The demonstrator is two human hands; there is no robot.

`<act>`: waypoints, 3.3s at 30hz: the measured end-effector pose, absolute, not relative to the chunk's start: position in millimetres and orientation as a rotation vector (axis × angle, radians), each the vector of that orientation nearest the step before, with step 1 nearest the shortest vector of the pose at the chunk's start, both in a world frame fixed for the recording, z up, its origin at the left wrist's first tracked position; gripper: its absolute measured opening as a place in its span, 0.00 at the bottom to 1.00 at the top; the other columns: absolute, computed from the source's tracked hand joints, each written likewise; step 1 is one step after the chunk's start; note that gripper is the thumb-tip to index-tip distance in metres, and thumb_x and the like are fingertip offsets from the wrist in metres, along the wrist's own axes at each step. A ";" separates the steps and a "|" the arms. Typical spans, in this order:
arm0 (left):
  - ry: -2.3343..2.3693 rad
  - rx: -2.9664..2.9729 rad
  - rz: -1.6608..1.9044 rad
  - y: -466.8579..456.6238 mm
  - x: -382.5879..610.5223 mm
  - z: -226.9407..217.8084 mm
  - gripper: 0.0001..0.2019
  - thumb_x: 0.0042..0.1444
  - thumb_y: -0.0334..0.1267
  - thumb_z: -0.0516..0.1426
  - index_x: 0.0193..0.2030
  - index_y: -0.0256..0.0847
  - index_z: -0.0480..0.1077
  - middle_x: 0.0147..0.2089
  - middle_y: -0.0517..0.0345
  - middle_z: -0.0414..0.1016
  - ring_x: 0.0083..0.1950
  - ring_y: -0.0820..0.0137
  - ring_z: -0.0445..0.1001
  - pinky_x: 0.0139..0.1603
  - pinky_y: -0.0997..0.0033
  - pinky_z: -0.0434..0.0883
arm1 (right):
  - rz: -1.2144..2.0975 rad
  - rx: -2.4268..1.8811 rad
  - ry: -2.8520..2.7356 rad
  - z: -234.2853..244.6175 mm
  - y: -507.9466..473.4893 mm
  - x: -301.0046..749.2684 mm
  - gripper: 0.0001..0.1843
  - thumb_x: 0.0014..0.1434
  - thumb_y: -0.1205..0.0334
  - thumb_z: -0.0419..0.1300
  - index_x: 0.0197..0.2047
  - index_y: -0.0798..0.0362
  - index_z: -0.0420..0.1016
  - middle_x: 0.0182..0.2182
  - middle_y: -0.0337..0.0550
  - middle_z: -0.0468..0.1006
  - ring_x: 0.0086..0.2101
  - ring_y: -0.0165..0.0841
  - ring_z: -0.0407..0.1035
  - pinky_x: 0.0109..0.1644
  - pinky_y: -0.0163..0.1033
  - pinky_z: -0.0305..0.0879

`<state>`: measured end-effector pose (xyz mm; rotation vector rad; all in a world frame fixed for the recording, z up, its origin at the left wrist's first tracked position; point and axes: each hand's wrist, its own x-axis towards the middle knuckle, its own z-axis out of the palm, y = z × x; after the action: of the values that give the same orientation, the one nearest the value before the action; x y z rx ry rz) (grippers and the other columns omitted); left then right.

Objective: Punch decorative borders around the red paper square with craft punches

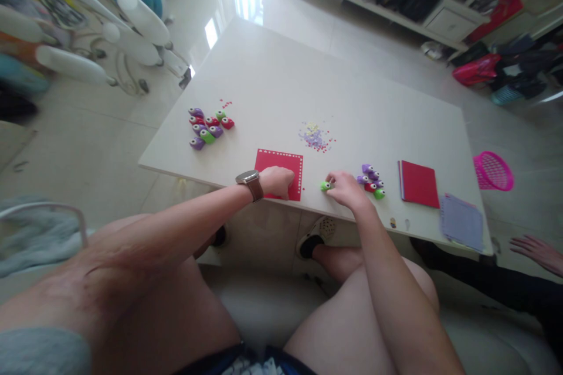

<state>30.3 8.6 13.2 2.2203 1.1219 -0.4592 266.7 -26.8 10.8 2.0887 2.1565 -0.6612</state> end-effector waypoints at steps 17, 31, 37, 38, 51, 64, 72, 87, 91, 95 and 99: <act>1.110 2.248 -0.446 5.4 30.2 14.6 0.18 0.51 0.42 0.66 0.48 0.39 0.78 0.53 0.44 0.82 0.53 0.54 0.81 0.49 0.64 0.75 | -1.302 1.949 2.207 12.1 -30.5 234.4 0.18 0.53 0.74 0.58 0.46 0.51 0.76 0.46 0.43 0.86 0.52 0.39 0.76 0.62 0.46 0.64; 1.126 2.252 -0.440 3.8 30.3 17.9 0.18 0.50 0.43 0.66 0.49 0.40 0.78 0.53 0.45 0.82 0.53 0.54 0.80 0.49 0.64 0.75 | -0.665 2.116 2.342 1.8 -26.4 250.1 0.14 0.53 0.69 0.61 0.43 0.51 0.79 0.48 0.48 0.80 0.53 0.44 0.71 0.59 0.46 0.66; 1.137 2.230 -0.423 3.8 30.0 13.6 0.17 0.50 0.43 0.66 0.46 0.41 0.78 0.52 0.45 0.82 0.51 0.55 0.80 0.47 0.65 0.75 | -0.669 2.085 2.191 4.9 -26.9 254.5 0.15 0.55 0.74 0.60 0.43 0.51 0.81 0.43 0.46 0.84 0.44 0.38 0.75 0.49 0.38 0.66; 1.142 2.226 -0.421 3.9 29.8 12.5 0.17 0.50 0.43 0.66 0.46 0.41 0.78 0.52 0.46 0.83 0.51 0.55 0.80 0.48 0.65 0.74 | -0.648 2.090 2.184 5.4 -26.5 255.8 0.14 0.55 0.73 0.60 0.43 0.51 0.81 0.43 0.46 0.84 0.45 0.38 0.75 0.49 0.38 0.66; 1.104 2.269 -0.373 5.6 26.3 -2.5 0.16 0.49 0.44 0.66 0.44 0.42 0.76 0.50 0.47 0.82 0.49 0.56 0.80 0.43 0.66 0.73 | -0.365 2.283 1.839 5.6 -16.5 307.2 0.15 0.60 0.65 0.57 0.38 0.57 0.87 0.40 0.61 0.84 0.43 0.45 0.79 0.49 0.41 0.69; 1.108 2.273 -0.337 2.9 27.7 -1.5 0.16 0.49 0.43 0.66 0.45 0.41 0.78 0.50 0.47 0.82 0.50 0.56 0.80 0.45 0.65 0.75 | -0.272 2.254 1.604 7.5 -22.3 317.1 0.29 0.66 0.49 0.53 0.52 0.64 0.83 0.57 0.71 0.74 0.57 0.56 0.70 0.63 0.54 0.66; 1.146 2.186 -0.258 11.0 25.1 4.8 0.10 0.52 0.39 0.64 0.41 0.40 0.78 0.45 0.48 0.83 0.44 0.60 0.80 0.36 0.68 0.70 | -0.411 2.313 1.823 17.8 -22.5 289.4 0.29 0.65 0.49 0.56 0.63 0.55 0.76 0.63 0.60 0.68 0.57 0.50 0.71 0.63 0.51 0.66; 2.194 1.743 0.096 85.4 -122.4 37.8 0.16 0.55 0.41 0.64 0.49 0.40 0.77 0.48 0.45 0.79 0.49 0.55 0.77 0.48 0.59 0.73 | -0.758 2.151 2.047 17.1 -24.6 267.2 0.23 0.66 0.54 0.58 0.58 0.58 0.78 0.58 0.57 0.77 0.55 0.46 0.74 0.62 0.43 0.65; 2.097 1.936 0.113 83.8 -122.7 24.3 0.15 0.58 0.37 0.60 0.51 0.40 0.78 0.52 0.44 0.77 0.52 0.55 0.75 0.53 0.58 0.72 | -0.749 2.129 2.023 17.5 -24.1 264.1 0.23 0.66 0.54 0.57 0.58 0.56 0.79 0.58 0.56 0.78 0.55 0.45 0.75 0.61 0.43 0.67; 2.045 2.094 0.081 80.9 -114.8 11.1 0.14 0.61 0.34 0.55 0.48 0.38 0.80 0.55 0.41 0.74 0.55 0.54 0.74 0.57 0.56 0.72 | -0.749 2.095 2.045 17.3 -20.5 256.7 0.23 0.66 0.54 0.57 0.58 0.56 0.78 0.59 0.56 0.77 0.56 0.45 0.74 0.62 0.43 0.66; 2.027 2.143 0.057 79.6 -113.7 6.2 0.15 0.61 0.35 0.55 0.51 0.39 0.80 0.54 0.40 0.75 0.55 0.53 0.75 0.54 0.56 0.72 | -0.736 2.067 2.072 16.4 -17.9 248.0 0.22 0.67 0.54 0.57 0.58 0.56 0.78 0.58 0.55 0.78 0.56 0.45 0.74 0.60 0.43 0.66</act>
<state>-113.7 79.6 6.2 2.1425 2.0271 0.0566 248.0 -17.9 16.4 2.0671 2.0719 -0.7359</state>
